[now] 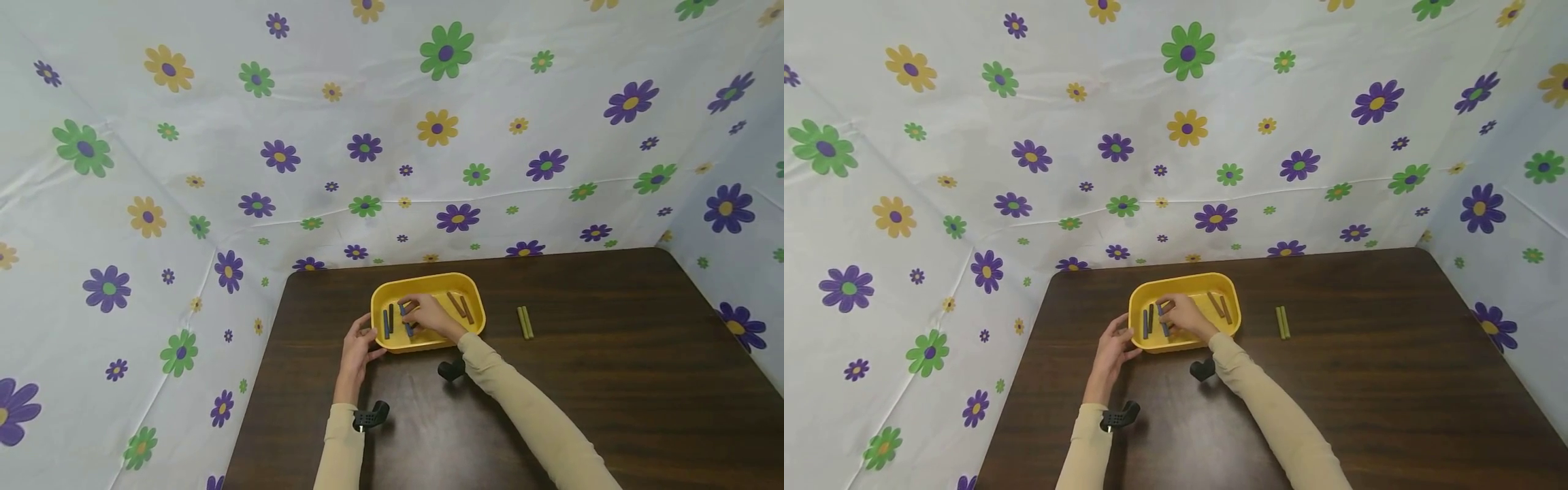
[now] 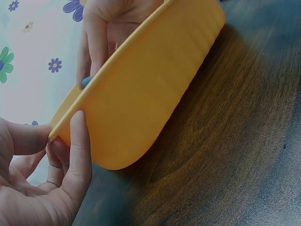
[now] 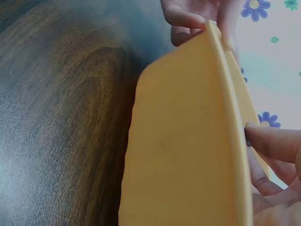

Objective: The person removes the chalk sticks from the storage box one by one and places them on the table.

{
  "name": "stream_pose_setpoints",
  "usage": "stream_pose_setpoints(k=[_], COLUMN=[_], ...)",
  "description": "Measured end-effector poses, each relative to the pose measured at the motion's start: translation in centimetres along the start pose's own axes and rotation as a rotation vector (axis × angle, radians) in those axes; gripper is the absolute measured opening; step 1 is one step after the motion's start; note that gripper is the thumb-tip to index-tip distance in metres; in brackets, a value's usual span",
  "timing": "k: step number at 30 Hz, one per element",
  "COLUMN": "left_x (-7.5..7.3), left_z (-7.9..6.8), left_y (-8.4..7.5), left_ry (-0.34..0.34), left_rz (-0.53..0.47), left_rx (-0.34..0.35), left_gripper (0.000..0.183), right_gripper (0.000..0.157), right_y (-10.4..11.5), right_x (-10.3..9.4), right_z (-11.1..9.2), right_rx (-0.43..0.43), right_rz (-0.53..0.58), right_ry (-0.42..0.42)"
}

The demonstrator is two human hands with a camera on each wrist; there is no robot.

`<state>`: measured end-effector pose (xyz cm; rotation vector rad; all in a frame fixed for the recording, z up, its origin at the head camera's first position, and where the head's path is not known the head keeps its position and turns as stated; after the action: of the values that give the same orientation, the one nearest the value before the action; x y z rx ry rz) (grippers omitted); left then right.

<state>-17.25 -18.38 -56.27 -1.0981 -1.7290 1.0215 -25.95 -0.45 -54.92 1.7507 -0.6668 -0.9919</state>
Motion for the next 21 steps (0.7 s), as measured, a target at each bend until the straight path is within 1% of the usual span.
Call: stream_pose_setpoints(k=[6,11,13,14,16,21], left_x=[0.0,0.4,0.7,0.7,0.9,0.9], left_z=[0.0,-1.0,-1.6,-1.7,-2.1,-2.2], left_y=[0.0,-1.1,-1.7,-1.8,-2.2,-2.3], left_ry=[0.013,0.04,0.045,0.043,0.05,0.062], left_rz=[-0.006,-0.006,0.003,0.004,0.01,0.011], left_rx=[-0.006,-0.028,-0.031,-0.029,-0.028,-0.02], left_gripper=[0.045,0.047,0.047,0.047,0.048,0.049], right_gripper=[0.043,0.043,0.044,0.044,0.044,0.043], right_y=[0.1,0.7,1.1,1.2,1.3,1.2], right_x=[-0.9,-1.5,-1.9,-2.1,-2.5,-4.0], right_z=[-0.6,-1.0,-1.4,-1.6,-1.8,-2.4], right_rx=[-0.001,0.01,0.016,0.014,0.006,-0.002], right_rz=[0.075,0.12,0.131,0.141,0.158,0.206], right_ry=[0.003,0.007,0.005,0.004,-0.006,-0.061])
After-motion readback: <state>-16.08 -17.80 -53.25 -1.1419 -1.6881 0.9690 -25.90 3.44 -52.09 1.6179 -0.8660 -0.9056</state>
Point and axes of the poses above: each hand's wrist, its own z-axis towards the middle knuckle, its own x-axis out of the palm, y = z × x, the point moved 2 cm from there along z, towards the middle knuckle, and after that the axes turned 7 degrees about -z, right-handed, at the moved point
